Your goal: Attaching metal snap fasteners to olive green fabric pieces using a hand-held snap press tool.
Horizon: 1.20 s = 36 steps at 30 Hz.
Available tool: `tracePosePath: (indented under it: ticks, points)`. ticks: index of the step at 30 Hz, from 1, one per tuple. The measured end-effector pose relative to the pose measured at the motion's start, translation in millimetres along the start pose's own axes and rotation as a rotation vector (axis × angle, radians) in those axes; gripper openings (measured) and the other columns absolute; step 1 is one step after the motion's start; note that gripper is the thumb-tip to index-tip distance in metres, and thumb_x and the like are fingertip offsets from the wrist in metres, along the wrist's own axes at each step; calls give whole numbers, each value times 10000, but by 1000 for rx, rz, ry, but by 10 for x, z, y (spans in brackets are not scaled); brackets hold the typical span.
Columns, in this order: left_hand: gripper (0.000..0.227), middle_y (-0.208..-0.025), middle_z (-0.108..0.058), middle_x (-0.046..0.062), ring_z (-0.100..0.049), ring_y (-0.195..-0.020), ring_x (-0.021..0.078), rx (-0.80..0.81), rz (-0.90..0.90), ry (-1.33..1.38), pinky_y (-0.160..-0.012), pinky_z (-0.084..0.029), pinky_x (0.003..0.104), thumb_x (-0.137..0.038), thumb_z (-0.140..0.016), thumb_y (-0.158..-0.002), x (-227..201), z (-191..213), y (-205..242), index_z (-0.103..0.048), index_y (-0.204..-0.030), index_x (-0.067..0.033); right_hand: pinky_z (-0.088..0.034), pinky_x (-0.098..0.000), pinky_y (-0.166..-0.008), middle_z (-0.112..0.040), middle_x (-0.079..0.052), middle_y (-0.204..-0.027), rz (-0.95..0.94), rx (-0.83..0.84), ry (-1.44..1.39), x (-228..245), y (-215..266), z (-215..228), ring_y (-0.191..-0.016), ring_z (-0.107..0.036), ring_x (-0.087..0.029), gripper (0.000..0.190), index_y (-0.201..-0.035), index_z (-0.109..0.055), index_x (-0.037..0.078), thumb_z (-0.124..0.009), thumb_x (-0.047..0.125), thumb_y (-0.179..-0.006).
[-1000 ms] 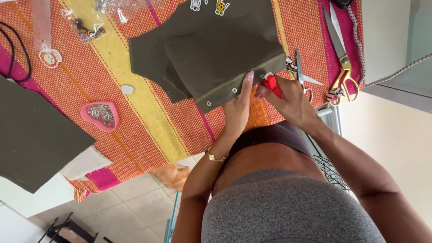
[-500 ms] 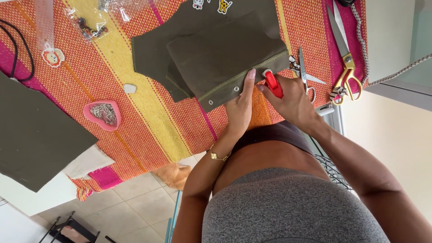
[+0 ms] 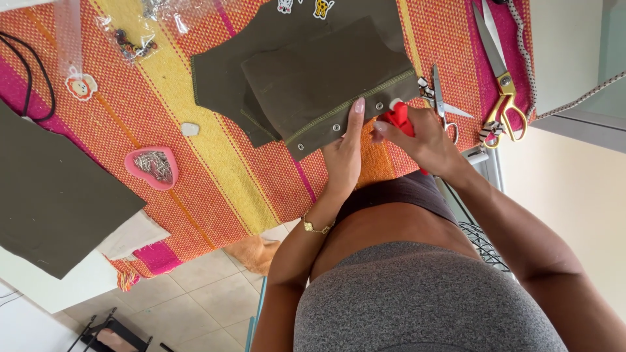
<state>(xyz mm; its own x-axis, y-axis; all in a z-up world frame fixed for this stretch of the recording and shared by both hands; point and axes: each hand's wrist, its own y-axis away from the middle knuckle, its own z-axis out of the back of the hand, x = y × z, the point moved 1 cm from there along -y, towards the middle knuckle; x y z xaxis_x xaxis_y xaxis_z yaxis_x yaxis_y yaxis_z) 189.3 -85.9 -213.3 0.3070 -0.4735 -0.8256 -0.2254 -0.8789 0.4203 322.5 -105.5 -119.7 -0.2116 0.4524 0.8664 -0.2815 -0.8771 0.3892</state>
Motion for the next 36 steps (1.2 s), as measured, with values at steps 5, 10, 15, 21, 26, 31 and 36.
tracePosePath:
  ticks: [5,10,15,21,26,31,36]
  points:
    - [372,-1363,-751,112,-662,-1301,149,-69,24,-24,-1211,-529,426,-215,-870,-1000,-135,-124,-6,-779,-1318,-44,-356,-338,-514,-407,-94,-503,6,31,-1,-26,57,45,-435,-423,-203,443,-676,-515,56,-772,174,-1017]
    - [419,-1406,-729,117,-655,-1307,168,-50,-23,19,-1183,-544,446,-160,-844,-1020,27,-64,14,-733,-1401,-25,-403,-418,-537,-511,-215,-589,150,-25,144,-197,87,52,-485,-532,-358,338,-777,-561,-9,-787,115,-996]
    - [445,-1411,-723,88,-629,-1323,139,-71,-37,15,-1190,-539,410,-158,-859,-1005,151,8,-14,-727,-1415,-46,-485,-451,-593,-653,-266,-757,232,-42,153,-128,111,4,-627,-661,-416,182,-935,-671,-46,-773,88,-1007]
    - [383,-1213,-809,180,-760,-1120,213,5,11,-161,-1114,-588,410,-285,-901,-970,21,135,44,-809,-1239,-28,-541,-521,-884,-634,-201,-1191,288,-159,870,-414,183,-265,-1066,-624,-408,589,-1320,-697,34,-874,291,-820]
    - [415,-1232,-803,58,-764,-1182,149,498,-55,-695,-1183,-557,284,-315,-861,-987,-230,572,-12,-776,-1381,-214,-387,-606,-1211,-513,-277,-1573,-204,97,588,-399,286,-168,-1527,-377,-514,708,-1577,-543,51,-740,396,-992]
    - [514,-953,-842,187,-648,-611,74,78,292,-468,-719,-553,188,-546,-951,-788,-1367,-19,224,-805,-777,-54,-493,-612,-1149,-637,-254,-1340,4,39,-114,242,245,129,-1304,-598,-434,478,-1372,-660,-13,-648,306,-1016]
    - [501,-1026,-827,196,-723,-907,185,163,255,-390,-952,-555,358,-434,-996,-755,-1507,-97,271,-794,-900,1,-568,-487,-1074,-666,-194,-1168,200,-103,-381,453,246,57,-1139,-689,-309,212,-1165,-753,-52,-775,-36,-955]
